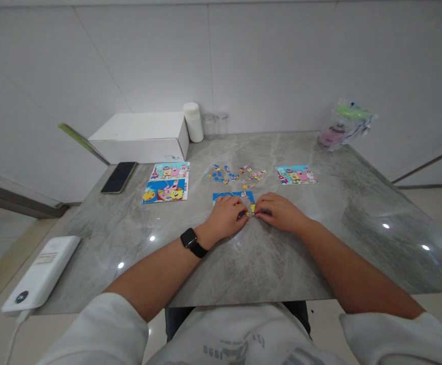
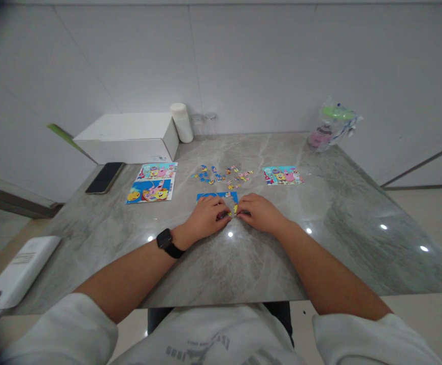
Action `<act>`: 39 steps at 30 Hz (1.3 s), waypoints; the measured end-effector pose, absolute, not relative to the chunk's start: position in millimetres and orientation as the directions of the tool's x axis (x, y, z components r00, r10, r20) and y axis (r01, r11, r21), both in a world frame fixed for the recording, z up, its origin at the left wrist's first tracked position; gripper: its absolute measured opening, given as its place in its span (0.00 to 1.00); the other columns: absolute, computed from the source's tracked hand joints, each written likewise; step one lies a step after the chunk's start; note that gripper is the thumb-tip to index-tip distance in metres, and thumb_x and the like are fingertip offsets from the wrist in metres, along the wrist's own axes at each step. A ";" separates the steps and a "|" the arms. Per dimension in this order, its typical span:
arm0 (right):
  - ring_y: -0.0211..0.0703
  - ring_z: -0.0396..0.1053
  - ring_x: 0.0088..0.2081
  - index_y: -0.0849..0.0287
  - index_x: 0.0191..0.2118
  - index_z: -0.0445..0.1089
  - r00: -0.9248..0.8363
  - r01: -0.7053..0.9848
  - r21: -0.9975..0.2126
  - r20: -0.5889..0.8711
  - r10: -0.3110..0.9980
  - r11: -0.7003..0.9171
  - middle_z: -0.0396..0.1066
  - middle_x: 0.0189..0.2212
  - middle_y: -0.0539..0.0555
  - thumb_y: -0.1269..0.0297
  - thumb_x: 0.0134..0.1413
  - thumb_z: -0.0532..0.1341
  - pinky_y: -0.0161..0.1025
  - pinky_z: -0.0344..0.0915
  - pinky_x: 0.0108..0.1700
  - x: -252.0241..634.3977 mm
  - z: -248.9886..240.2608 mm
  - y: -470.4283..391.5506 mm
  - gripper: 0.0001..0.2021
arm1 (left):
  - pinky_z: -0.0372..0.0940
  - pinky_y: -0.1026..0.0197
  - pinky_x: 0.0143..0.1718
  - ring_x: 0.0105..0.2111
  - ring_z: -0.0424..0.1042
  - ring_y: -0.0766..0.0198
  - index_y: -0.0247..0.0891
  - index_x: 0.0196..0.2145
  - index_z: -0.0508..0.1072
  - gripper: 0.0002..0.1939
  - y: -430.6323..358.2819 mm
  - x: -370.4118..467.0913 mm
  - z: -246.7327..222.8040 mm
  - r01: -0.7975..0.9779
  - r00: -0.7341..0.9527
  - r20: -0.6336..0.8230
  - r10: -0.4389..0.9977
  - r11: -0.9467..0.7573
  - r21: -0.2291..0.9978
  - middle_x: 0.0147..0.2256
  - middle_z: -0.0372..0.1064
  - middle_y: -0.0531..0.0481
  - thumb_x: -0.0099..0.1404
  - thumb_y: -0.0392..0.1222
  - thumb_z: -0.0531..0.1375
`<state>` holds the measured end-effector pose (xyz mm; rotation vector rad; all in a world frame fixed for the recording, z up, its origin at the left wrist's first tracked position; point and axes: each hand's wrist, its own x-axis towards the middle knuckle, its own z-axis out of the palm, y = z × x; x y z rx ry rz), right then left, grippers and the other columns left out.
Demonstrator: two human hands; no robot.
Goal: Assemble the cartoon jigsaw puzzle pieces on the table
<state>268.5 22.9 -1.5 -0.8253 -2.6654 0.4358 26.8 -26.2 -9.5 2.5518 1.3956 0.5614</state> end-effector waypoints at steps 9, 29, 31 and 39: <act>0.49 0.73 0.46 0.55 0.39 0.78 -0.790 0.483 -0.380 0.200 0.580 0.789 0.78 0.40 0.56 0.67 0.63 0.64 0.47 0.68 0.52 268.9 -2.5 22.6 0.04 | 0.62 0.47 0.50 0.47 0.71 0.52 0.43 0.44 0.81 0.10 -26.4 25.7 -8.1 0.768 0.489 0.236 0.840 -0.542 0.339 0.45 0.75 0.45 0.69 0.49 0.65; 0.49 0.73 0.46 0.55 0.38 0.79 -0.788 0.483 -0.417 0.176 0.590 0.770 0.77 0.41 0.56 0.69 0.61 0.64 0.48 0.68 0.53 270.1 -0.8 23.6 0.05 | 0.61 0.47 0.51 0.48 0.71 0.51 0.44 0.46 0.81 0.11 -27.0 26.9 -5.3 0.770 0.484 0.206 0.850 -0.526 0.361 0.46 0.75 0.44 0.70 0.49 0.64; 0.50 0.73 0.46 0.55 0.40 0.79 -0.788 0.482 -0.416 0.178 0.589 0.771 0.77 0.41 0.57 0.68 0.62 0.64 0.48 0.68 0.53 270.0 1.0 23.2 0.06 | 0.61 0.48 0.51 0.48 0.71 0.51 0.44 0.46 0.80 0.11 -26.5 26.6 -5.6 0.767 0.485 0.210 0.849 -0.528 0.365 0.46 0.75 0.44 0.70 0.49 0.64; 0.50 0.73 0.48 0.55 0.46 0.79 -0.743 0.516 -0.388 0.241 0.625 0.764 0.77 0.43 0.58 0.64 0.66 0.62 0.48 0.69 0.54 268.9 -0.2 21.9 0.08 | 0.61 0.49 0.50 0.48 0.71 0.52 0.42 0.43 0.79 0.10 -30.1 28.0 -5.1 0.760 0.470 0.236 0.851 -0.526 0.381 0.45 0.75 0.45 0.70 0.49 0.64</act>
